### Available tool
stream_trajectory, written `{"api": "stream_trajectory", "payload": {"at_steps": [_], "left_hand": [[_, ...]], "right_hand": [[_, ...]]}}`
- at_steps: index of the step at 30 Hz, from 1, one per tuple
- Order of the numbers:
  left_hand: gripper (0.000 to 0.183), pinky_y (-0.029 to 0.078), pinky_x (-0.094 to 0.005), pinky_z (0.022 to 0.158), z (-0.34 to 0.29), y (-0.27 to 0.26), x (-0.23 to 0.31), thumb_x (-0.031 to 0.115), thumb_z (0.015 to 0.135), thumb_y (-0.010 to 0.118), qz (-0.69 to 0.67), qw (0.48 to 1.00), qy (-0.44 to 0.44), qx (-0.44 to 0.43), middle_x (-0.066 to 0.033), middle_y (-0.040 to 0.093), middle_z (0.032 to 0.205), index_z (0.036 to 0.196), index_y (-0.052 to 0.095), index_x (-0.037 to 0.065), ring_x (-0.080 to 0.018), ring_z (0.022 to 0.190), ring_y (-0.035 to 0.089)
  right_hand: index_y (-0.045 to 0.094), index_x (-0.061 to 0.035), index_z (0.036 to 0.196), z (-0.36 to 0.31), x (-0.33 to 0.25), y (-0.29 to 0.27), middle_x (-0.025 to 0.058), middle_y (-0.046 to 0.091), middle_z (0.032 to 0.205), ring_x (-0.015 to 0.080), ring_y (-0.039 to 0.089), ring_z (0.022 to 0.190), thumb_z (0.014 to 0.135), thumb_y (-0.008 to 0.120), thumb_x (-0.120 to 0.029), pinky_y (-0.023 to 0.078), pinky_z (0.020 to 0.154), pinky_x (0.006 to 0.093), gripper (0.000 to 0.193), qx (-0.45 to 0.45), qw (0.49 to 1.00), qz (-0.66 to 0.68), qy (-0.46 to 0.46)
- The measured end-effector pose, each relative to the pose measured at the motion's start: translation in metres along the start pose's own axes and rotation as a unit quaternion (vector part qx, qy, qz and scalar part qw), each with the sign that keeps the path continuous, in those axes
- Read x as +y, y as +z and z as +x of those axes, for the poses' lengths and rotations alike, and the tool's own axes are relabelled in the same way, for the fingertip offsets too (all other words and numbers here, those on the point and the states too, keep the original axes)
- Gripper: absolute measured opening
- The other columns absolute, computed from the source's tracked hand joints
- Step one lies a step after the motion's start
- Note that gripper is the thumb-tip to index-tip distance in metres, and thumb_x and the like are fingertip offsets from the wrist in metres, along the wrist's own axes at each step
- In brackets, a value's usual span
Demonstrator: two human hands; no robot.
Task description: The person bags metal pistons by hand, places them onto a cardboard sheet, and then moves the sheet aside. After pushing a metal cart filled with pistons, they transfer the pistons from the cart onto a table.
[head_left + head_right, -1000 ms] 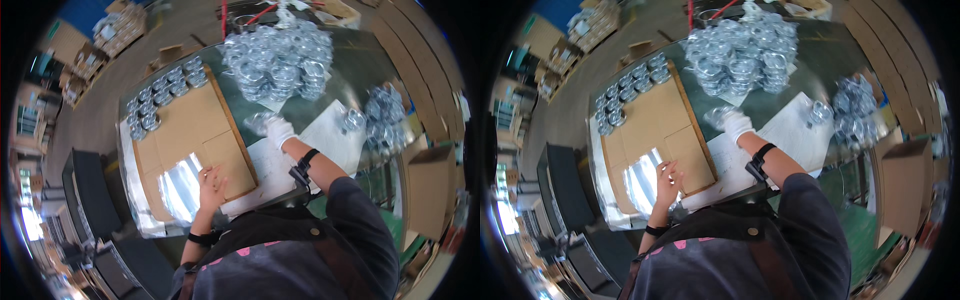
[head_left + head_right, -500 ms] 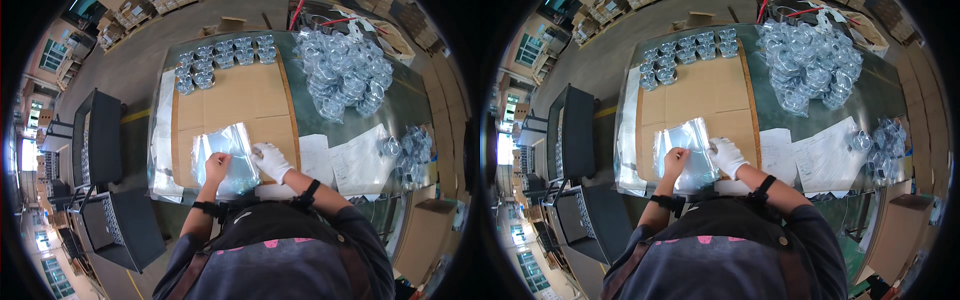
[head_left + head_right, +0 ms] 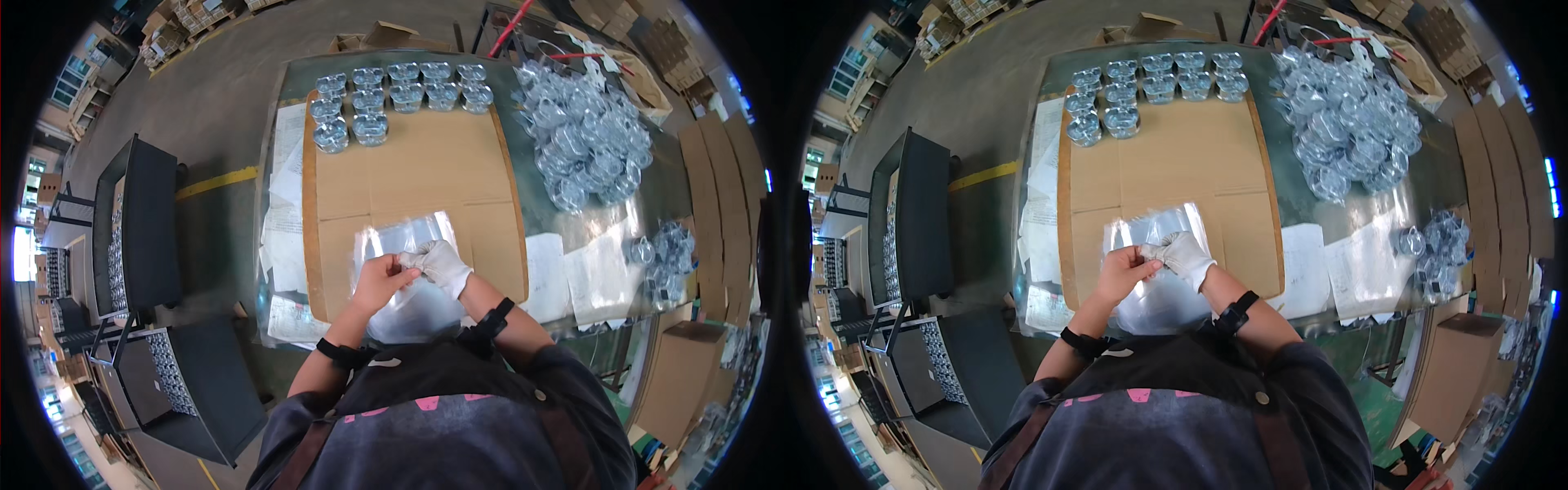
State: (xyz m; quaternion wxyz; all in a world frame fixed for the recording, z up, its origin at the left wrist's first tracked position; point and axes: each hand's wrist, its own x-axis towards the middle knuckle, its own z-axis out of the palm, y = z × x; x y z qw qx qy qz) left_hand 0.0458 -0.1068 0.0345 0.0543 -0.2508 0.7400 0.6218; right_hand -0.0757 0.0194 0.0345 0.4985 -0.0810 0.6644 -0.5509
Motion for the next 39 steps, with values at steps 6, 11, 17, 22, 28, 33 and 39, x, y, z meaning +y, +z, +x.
{"api": "stream_trajectory", "payload": {"at_steps": [6, 11, 17, 22, 28, 33, 39], "left_hand": [[0.014, 0.045, -0.0243, 0.053, -0.002, -0.086, -0.013, 0.011, 0.087, 0.063, -0.188, 0.951, 0.006, 0.244, -0.0027, 0.062, 0.075, 0.097, 0.065, 0.001, -0.0099, 0.059, 0.054], [0.009, 0.049, -0.0370, 0.056, -0.005, -0.089, 0.064, 0.012, 0.089, 0.055, 0.219, 0.923, 0.111, 0.298, -0.0164, 0.061, 0.074, 0.094, 0.061, 0.008, -0.0310, 0.060, 0.058], [0.013, 0.050, -0.0465, 0.067, 0.043, 0.005, 0.009, 0.016, 0.085, 0.058, 0.207, 0.974, 0.047, 0.080, -0.0199, 0.065, 0.082, 0.091, 0.061, 0.005, -0.0398, 0.074, 0.062], [0.020, 0.048, -0.0360, 0.057, 0.050, 0.032, -0.038, 0.021, 0.087, 0.061, 0.144, 0.986, 0.041, 0.079, -0.0172, 0.063, 0.073, 0.096, 0.064, 0.003, -0.0323, 0.063, 0.062], [0.018, 0.047, -0.0351, 0.052, 0.047, 0.025, -0.003, 0.016, 0.089, 0.058, -0.290, 0.941, -0.113, 0.134, -0.0126, 0.057, 0.063, 0.102, 0.065, 0.006, -0.0284, 0.055, 0.057], [0.022, 0.047, -0.0336, 0.049, 0.002, 0.058, 0.060, 0.013, 0.086, 0.061, 0.278, 0.886, 0.327, 0.174, -0.0083, 0.057, 0.067, 0.107, 0.066, 0.009, -0.0242, 0.054, 0.058], [0.019, 0.048, -0.0268, 0.052, 0.000, 0.106, 0.083, 0.017, 0.092, 0.055, -0.048, 0.969, 0.239, 0.040, -0.0039, 0.061, 0.074, 0.104, 0.064, 0.006, -0.0148, 0.057, 0.058]], "right_hand": [[0.063, -0.0004, 0.080, 0.060, -0.056, -0.019, 0.0131, 0.058, 0.064, 0.0191, 0.055, 0.059, 0.090, 0.057, -0.037, 0.045, 0.058, 0.0349, 0.039, 0.085, 0.961, -0.218, -0.150], [0.063, -0.0033, 0.102, 0.162, -0.152, 0.015, 0.0221, 0.063, 0.102, 0.0363, 0.063, 0.092, 0.090, 0.048, -0.028, 0.051, 0.079, 0.0437, 0.031, 0.169, 0.781, -0.531, -0.282], [0.064, -0.0020, 0.096, 0.224, -0.156, 0.001, 0.0238, 0.063, 0.099, 0.0368, 0.063, 0.088, 0.088, 0.050, -0.025, 0.051, 0.075, 0.0455, 0.028, 0.118, 0.781, -0.584, -0.186], [0.056, -0.0047, 0.110, 0.074, -0.125, -0.029, 0.0025, 0.063, 0.086, 0.0168, 0.064, 0.075, 0.089, 0.056, -0.014, 0.054, 0.070, 0.0306, 0.023, -0.158, 0.982, -0.064, -0.077], [0.054, -0.0013, 0.116, -0.017, 0.010, -0.013, 0.0207, 0.059, 0.107, 0.0300, 0.056, 0.104, 0.083, 0.062, -0.027, 0.042, 0.095, 0.0402, 0.042, 0.059, 0.903, -0.424, -0.024], [0.054, -0.0034, 0.113, -0.014, 0.008, -0.014, 0.0175, 0.059, 0.101, 0.0296, 0.057, 0.098, 0.087, 0.058, -0.027, 0.046, 0.088, 0.0380, 0.036, -0.010, 0.850, -0.513, -0.123], [0.057, -0.0065, 0.102, -0.062, -0.005, -0.084, 0.0141, 0.056, 0.094, 0.0298, 0.054, 0.095, 0.086, 0.057, -0.025, 0.043, 0.085, 0.0390, 0.024, 0.080, 0.927, -0.258, -0.260]]}}
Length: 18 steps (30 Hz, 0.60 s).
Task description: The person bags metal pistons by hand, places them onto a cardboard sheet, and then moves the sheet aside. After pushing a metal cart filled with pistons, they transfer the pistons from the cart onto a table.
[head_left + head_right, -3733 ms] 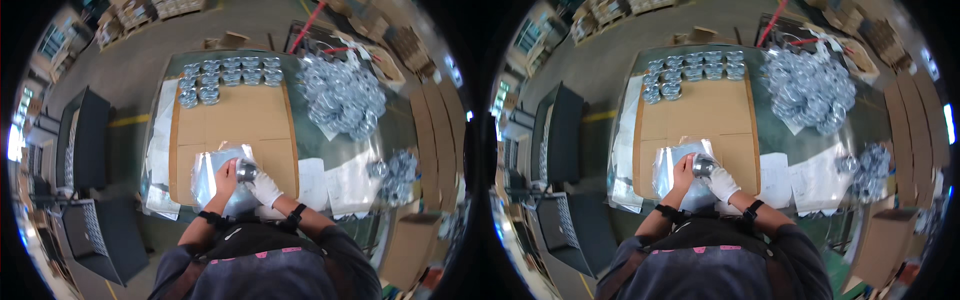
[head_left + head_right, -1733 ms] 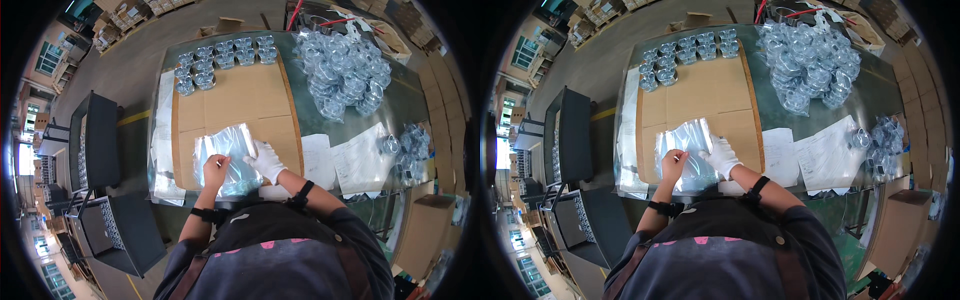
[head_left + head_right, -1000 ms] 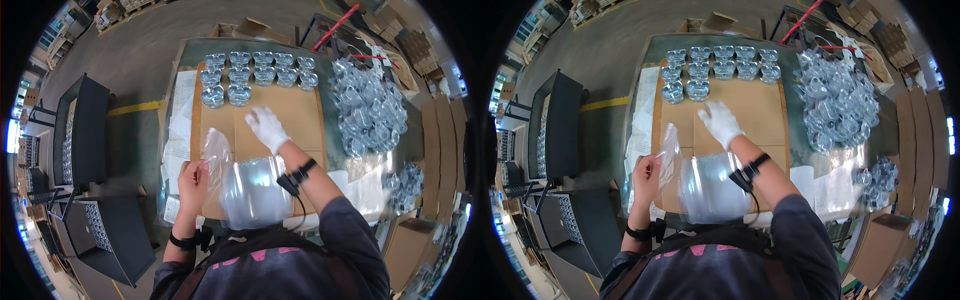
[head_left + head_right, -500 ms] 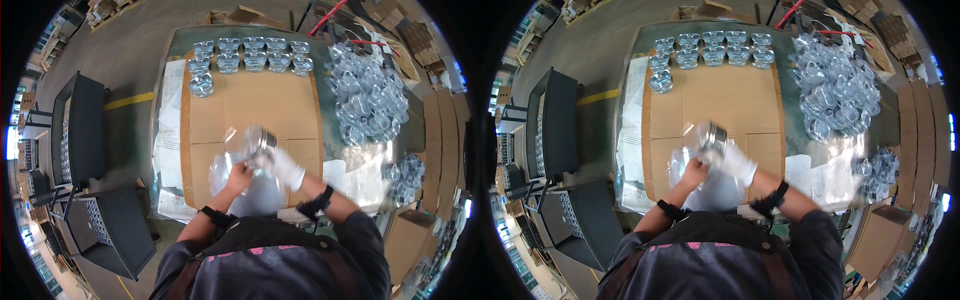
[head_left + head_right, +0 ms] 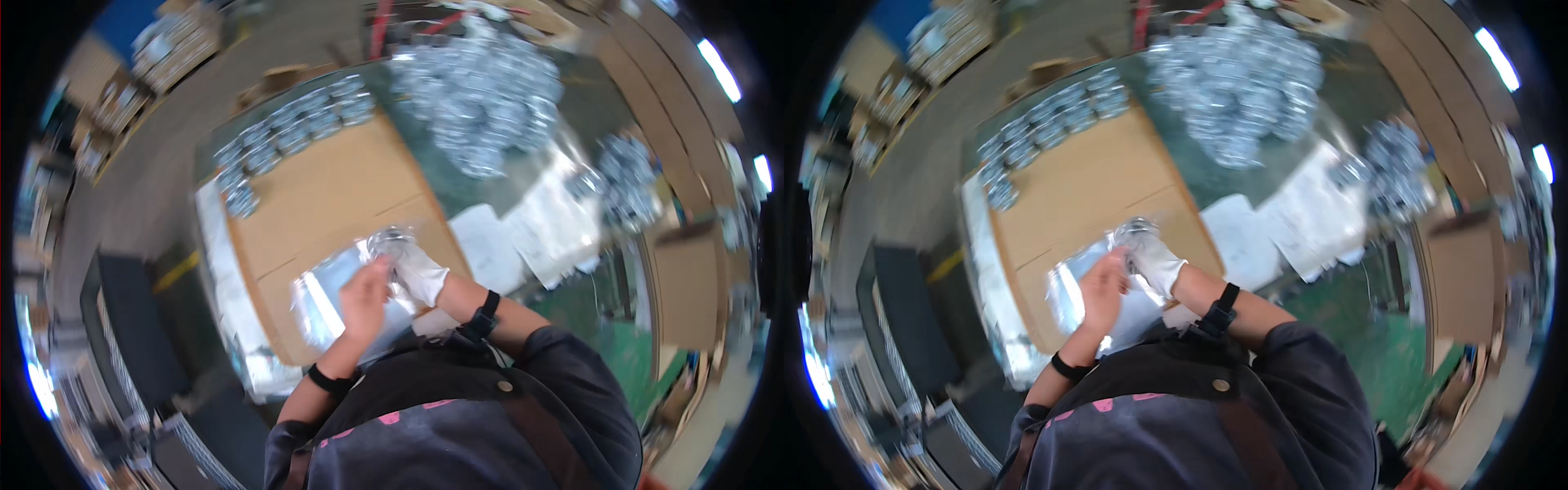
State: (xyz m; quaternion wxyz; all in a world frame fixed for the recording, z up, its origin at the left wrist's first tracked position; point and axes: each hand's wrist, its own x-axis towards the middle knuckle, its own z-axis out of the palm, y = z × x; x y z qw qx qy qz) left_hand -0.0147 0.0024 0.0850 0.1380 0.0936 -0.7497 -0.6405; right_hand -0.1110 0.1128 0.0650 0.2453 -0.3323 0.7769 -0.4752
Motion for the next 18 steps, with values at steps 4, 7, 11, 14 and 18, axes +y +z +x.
{"api": "stream_trajectory", "payload": {"at_steps": [4, 7, 11, 14, 18], "left_hand": [[0.022, 0.049, -0.0263, 0.065, 0.036, 0.012, -0.009, 0.022, 0.097, 0.049, -0.337, 0.896, -0.289, -0.025, -0.0034, 0.062, 0.079, 0.106, 0.059, 0.004, -0.0150, 0.074, 0.061], [0.023, 0.049, -0.0270, 0.069, 0.040, 0.051, -0.009, 0.019, 0.098, 0.046, -0.336, 0.883, -0.319, -0.077, -0.0042, 0.061, 0.082, 0.111, 0.057, 0.004, -0.0167, 0.079, 0.061], [0.039, 0.045, -0.0424, 0.084, 0.019, 0.093, -0.006, 0.033, 0.091, 0.055, 0.261, 0.914, 0.110, -0.292, -0.0184, 0.049, 0.114, 0.115, 0.058, 0.002, -0.0286, 0.107, 0.052], [0.039, 0.041, -0.0462, 0.090, 0.018, 0.115, -0.001, 0.038, 0.086, 0.059, 0.509, 0.799, -0.026, -0.319, -0.0201, 0.043, 0.116, 0.104, 0.065, 0.003, -0.0316, 0.113, 0.046], [0.032, 0.042, -0.0451, 0.089, 0.018, 0.115, -0.027, 0.035, 0.085, 0.060, 0.511, 0.817, 0.000, -0.268, -0.0178, 0.044, 0.110, 0.092, 0.068, 0.005, -0.0328, 0.109, 0.049]], "right_hand": [[0.058, -0.0077, 0.108, -0.073, -0.031, -0.057, 0.0158, 0.059, 0.098, 0.0318, 0.056, 0.097, 0.079, 0.065, -0.030, 0.043, 0.088, 0.0375, 0.038, 0.177, 0.956, -0.229, -0.052], [0.058, -0.0104, 0.114, -0.094, -0.004, -0.086, 0.0164, 0.062, 0.099, 0.0324, 0.060, 0.090, 0.072, 0.073, -0.033, 0.046, 0.087, 0.0400, 0.051, 0.281, 0.816, -0.505, -0.014], [0.059, -0.0117, 0.114, -0.104, 0.093, -0.074, 0.0159, 0.062, 0.106, 0.0330, 0.062, 0.088, 0.080, 0.067, -0.021, 0.050, 0.081, 0.0407, 0.036, 0.214, 0.905, 0.199, 0.309], [0.060, -0.0117, 0.113, -0.105, 0.061, -0.078, 0.0155, 0.061, 0.111, 0.0341, 0.063, 0.091, 0.083, 0.060, -0.011, 0.051, 0.081, 0.0389, 0.029, 0.183, 0.862, 0.413, 0.230], [0.058, -0.0144, 0.115, -0.104, 0.049, -0.093, 0.0131, 0.061, 0.111, 0.0300, 0.061, 0.095, 0.085, 0.056, -0.011, 0.051, 0.077, 0.0392, 0.031, 0.089, 0.973, -0.210, 0.035]]}}
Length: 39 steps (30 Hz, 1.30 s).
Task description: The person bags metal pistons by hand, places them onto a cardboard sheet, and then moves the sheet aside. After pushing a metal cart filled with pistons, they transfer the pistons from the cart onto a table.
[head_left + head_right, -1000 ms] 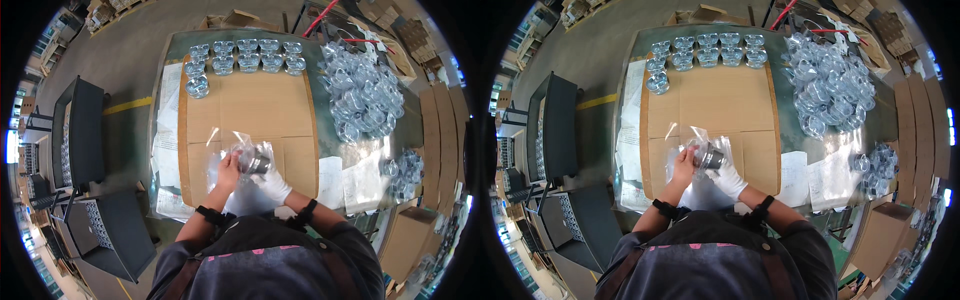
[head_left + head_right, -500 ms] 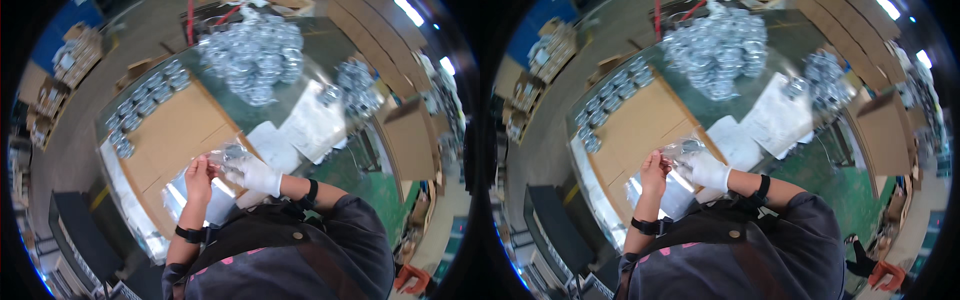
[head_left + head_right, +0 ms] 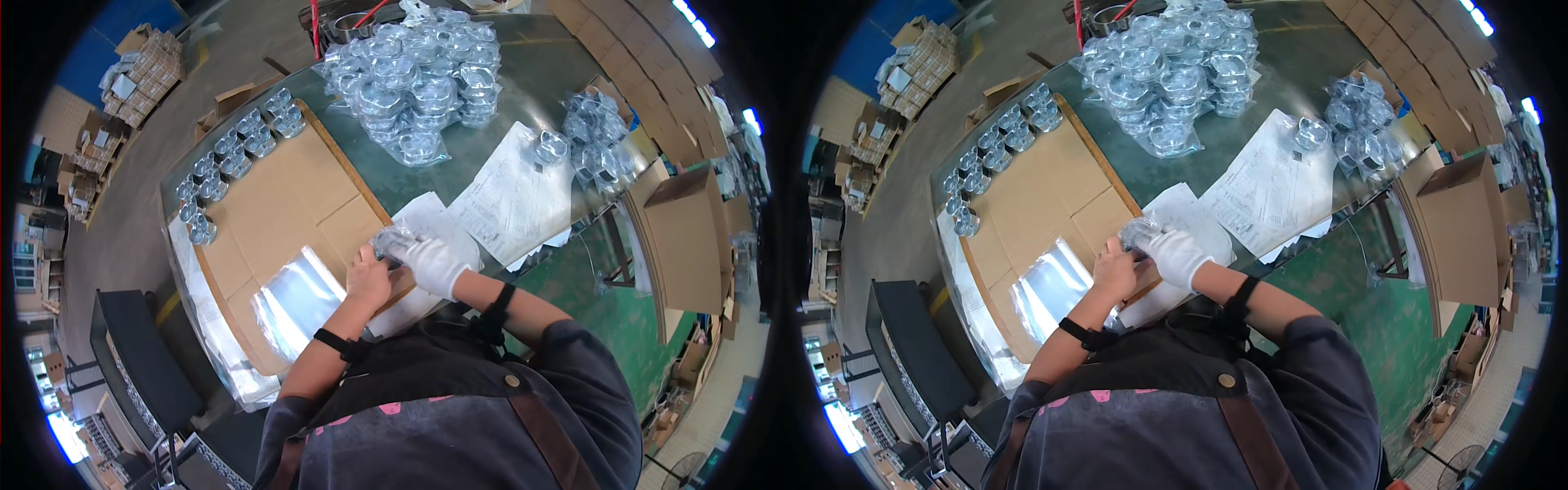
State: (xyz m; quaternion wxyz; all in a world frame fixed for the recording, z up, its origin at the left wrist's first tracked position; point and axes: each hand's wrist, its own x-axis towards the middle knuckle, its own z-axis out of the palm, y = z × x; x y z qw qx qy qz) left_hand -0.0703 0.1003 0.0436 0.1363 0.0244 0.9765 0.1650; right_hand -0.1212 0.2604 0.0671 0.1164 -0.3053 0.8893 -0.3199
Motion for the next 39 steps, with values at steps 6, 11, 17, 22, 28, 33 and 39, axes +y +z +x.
{"api": "stream_trajectory", "payload": {"at_steps": [6, 11, 17, 22, 28, 33, 39], "left_hand": [[0.029, 0.048, -0.0450, 0.081, -0.007, -0.004, 0.014, 0.032, 0.078, 0.067, -0.101, 0.992, -0.030, 0.072, -0.0168, 0.045, 0.110, 0.096, 0.066, 0.009, -0.0367, 0.098, 0.054], [0.028, 0.050, -0.0397, 0.081, -0.014, -0.019, -0.003, 0.024, 0.079, 0.068, -0.170, 0.944, 0.143, 0.245, -0.0189, 0.052, 0.102, 0.099, 0.063, 0.005, -0.0342, 0.090, 0.057], [0.015, 0.050, -0.0367, 0.065, -0.062, -0.004, -0.096, 0.015, 0.081, 0.068, -0.219, 0.925, -0.199, 0.237, -0.0146, 0.059, 0.089, 0.084, 0.061, 0.002, -0.0268, 0.073, 0.059], [0.027, 0.049, -0.0350, 0.062, -0.058, 0.025, -0.120, 0.027, 0.077, 0.073, -0.159, 0.905, -0.289, 0.268, -0.0128, 0.061, 0.077, 0.082, 0.062, 0.003, -0.0256, 0.069, 0.060], [0.028, 0.049, -0.0303, 0.058, -0.067, 0.019, -0.126, 0.027, 0.078, 0.073, -0.360, 0.858, -0.309, 0.197, -0.0092, 0.066, 0.070, 0.083, 0.067, 0.000, -0.0169, 0.061, 0.061], [0.024, 0.047, -0.0235, 0.052, -0.084, -0.009, -0.124, 0.019, 0.079, 0.075, -0.474, 0.803, -0.292, 0.215, -0.0049, 0.065, 0.069, 0.086, 0.066, -0.002, -0.0073, 0.059, 0.057], [0.034, 0.047, -0.0245, 0.056, -0.091, -0.002, -0.148, 0.021, 0.073, 0.079, -0.570, 0.761, -0.228, 0.210, -0.0049, 0.060, 0.068, 0.090, 0.058, 0.001, -0.0098, 0.061, 0.056]], "right_hand": [[0.064, -0.0145, 0.101, 0.042, 0.020, 0.001, 0.0109, 0.066, 0.090, 0.0299, 0.066, 0.082, 0.083, 0.054, -0.019, 0.053, 0.070, 0.0389, 0.021, -0.096, 0.984, -0.106, -0.102], [0.063, -0.0090, 0.096, 0.051, 0.068, -0.043, 0.0139, 0.066, 0.090, 0.0296, 0.065, 0.082, 0.086, 0.051, -0.022, 0.053, 0.071, 0.0403, 0.020, -0.163, 0.958, -0.232, 0.040], [0.061, -0.0096, 0.098, 0.101, 0.230, -0.071, 0.0135, 0.065, 0.097, 0.0305, 0.064, 0.084, 0.088, 0.051, -0.025, 0.052, 0.075, 0.0415, 0.021, 0.093, 0.958, -0.260, 0.083], [0.054, -0.0077, 0.110, 0.134, 0.145, -0.089, 0.0210, 0.057, 0.102, 0.0363, 0.061, 0.085, 0.081, 0.061, -0.022, 0.050, 0.075, 0.0444, 0.033, 0.143, 0.906, -0.315, 0.244], [0.064, -0.0055, 0.099, 0.107, -0.022, 0.022, 0.0160, 0.066, 0.096, 0.0332, 0.063, 0.089, 0.085, 0.057, -0.040, 0.050, 0.080, 0.0409, 0.038, -0.129, 0.990, 0.051, -0.033], [0.066, 0.0006, 0.093, 0.103, -0.091, 0.112, 0.0113, 0.067, 0.081, 0.0227, 0.063, 0.070, 0.085, 0.062, -0.027, 0.050, 0.065, 0.0344, 0.029, -0.192, 0.948, 0.225, 0.120], [0.068, 0.0004, 0.086, 0.122, -0.096, 0.136, 0.0026, 0.062, 0.068, 0.0073, 0.051, 0.054, 0.083, 0.066, -0.013, 0.040, 0.047, 0.0237, 0.013, -0.240, 0.878, 0.360, 0.205]]}}
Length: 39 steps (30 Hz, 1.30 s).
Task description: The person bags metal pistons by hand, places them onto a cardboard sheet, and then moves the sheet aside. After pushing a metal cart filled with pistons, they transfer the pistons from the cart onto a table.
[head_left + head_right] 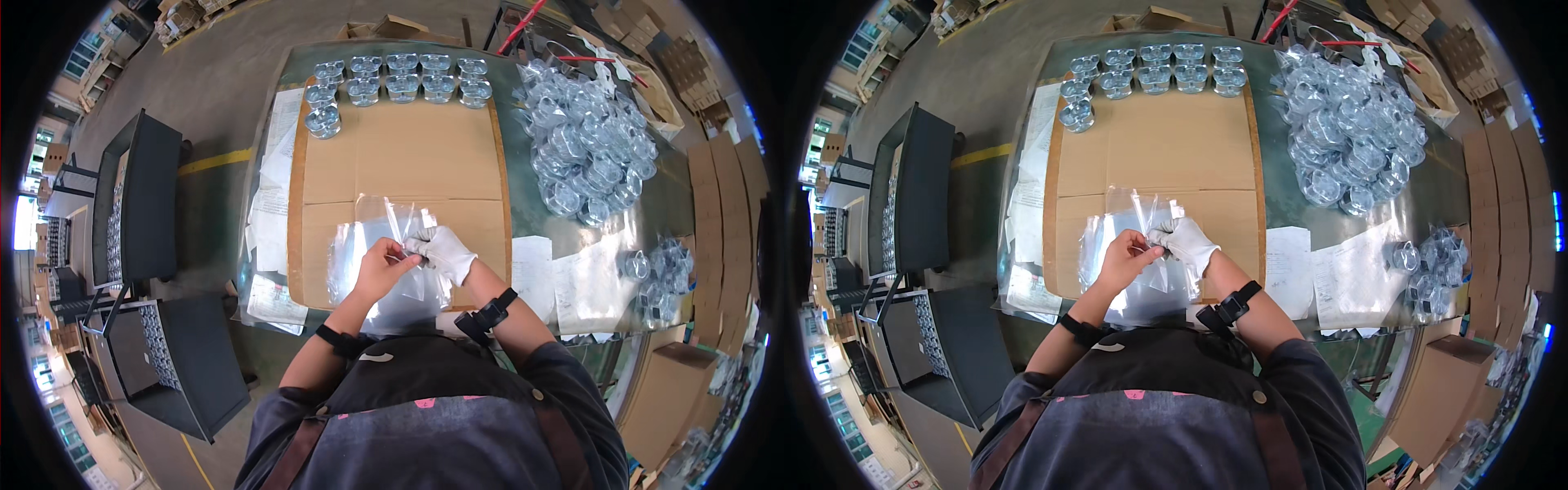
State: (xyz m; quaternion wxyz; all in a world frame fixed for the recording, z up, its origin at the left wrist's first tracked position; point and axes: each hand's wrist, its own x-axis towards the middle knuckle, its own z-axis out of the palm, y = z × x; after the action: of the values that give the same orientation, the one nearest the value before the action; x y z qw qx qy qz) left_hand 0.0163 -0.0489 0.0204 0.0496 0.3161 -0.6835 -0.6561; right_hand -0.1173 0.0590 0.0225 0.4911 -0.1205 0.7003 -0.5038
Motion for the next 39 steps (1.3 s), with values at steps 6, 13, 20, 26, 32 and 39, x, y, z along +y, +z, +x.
{"api": "stream_trajectory", "payload": {"at_steps": [6, 13, 20, 26, 32, 39], "left_hand": [[0.040, 0.044, -0.0227, 0.055, 0.019, -0.004, -0.007, 0.024, 0.074, 0.080, 0.137, 0.990, 0.015, 0.003, -0.0008, 0.054, 0.067, 0.089, 0.052, 0.001, -0.0073, 0.063, 0.052], [0.038, 0.046, -0.0223, 0.057, 0.034, -0.006, -0.015, 0.024, 0.076, 0.078, 0.073, 0.991, 0.002, -0.110, -0.0020, 0.061, 0.073, 0.099, 0.059, 0.001, -0.0097, 0.064, 0.057], [0.016, 0.048, -0.0233, 0.057, 0.037, -0.054, 0.010, 0.017, 0.087, 0.064, -0.191, 0.972, -0.139, 0.013, -0.0027, 0.063, 0.074, 0.093, 0.060, 0.002, -0.0092, 0.066, 0.059], [0.015, 0.047, -0.0383, 0.058, 0.037, -0.048, 0.028, 0.011, 0.083, 0.059, 0.057, 0.995, 0.039, 0.073, -0.0141, 0.058, 0.071, 0.092, 0.053, 0.001, -0.0260, 0.064, 0.060], [0.017, 0.049, -0.0443, 0.070, 0.029, -0.043, -0.021, 0.010, 0.082, 0.055, 0.269, 0.961, 0.023, 0.067, -0.0206, 0.061, 0.090, 0.097, 0.055, 0.002, -0.0352, 0.078, 0.062], [0.026, 0.050, -0.0445, 0.071, 0.039, -0.013, -0.037, 0.024, 0.088, 0.055, 0.286, 0.958, 0.003, 0.007, -0.0177, 0.062, 0.093, 0.108, 0.051, 0.007, -0.0377, 0.082, 0.061]], "right_hand": [[0.068, 0.0010, 0.085, 0.007, 0.006, 0.003, 0.0206, 0.065, 0.075, 0.0300, 0.065, 0.070, 0.077, 0.066, -0.025, 0.051, 0.065, 0.0344, 0.027, 0.138, 0.920, -0.353, -0.103], [0.067, 0.0042, 0.077, 0.014, 0.000, 0.016, 0.0115, 0.065, 0.068, 0.0127, 0.056, 0.058, 0.079, 0.072, -0.035, 0.048, 0.056, 0.0301, 0.040, 0.060, 0.997, 0.008, -0.037], [0.066, 0.0017, 0.072, 0.021, -0.058, 0.001, 0.0076, 0.060, 0.058, 0.0105, 0.051, 0.058, 0.087, 0.064, -0.037, 0.045, 0.054, 0.0304, 0.042, 0.125, 0.988, -0.083, 0.039], [0.060, -0.0004, 0.100, 0.074, -0.071, 0.028, 0.0214, 0.065, 0.099, 0.0399, 0.060, 0.093, 0.086, 0.056, -0.036, 0.046, 0.081, 0.0452, 0.038, -0.067, 0.915, -0.372, -0.140], [0.058, 0.0011, 0.109, 0.178, -0.197, 0.079, 0.0225, 0.062, 0.108, 0.0351, 0.061, 0.100, 0.086, 0.052, -0.021, 0.050, 0.085, 0.0409, 0.033, -0.035, 0.784, -0.507, -0.358], [0.062, -0.0029, 0.105, 0.251, -0.174, 0.069, 0.0216, 0.065, 0.096, 0.0324, 0.066, 0.085, 0.087, 0.052, -0.017, 0.053, 0.071, 0.0432, 0.025, 0.034, 0.676, -0.696, -0.239]]}}
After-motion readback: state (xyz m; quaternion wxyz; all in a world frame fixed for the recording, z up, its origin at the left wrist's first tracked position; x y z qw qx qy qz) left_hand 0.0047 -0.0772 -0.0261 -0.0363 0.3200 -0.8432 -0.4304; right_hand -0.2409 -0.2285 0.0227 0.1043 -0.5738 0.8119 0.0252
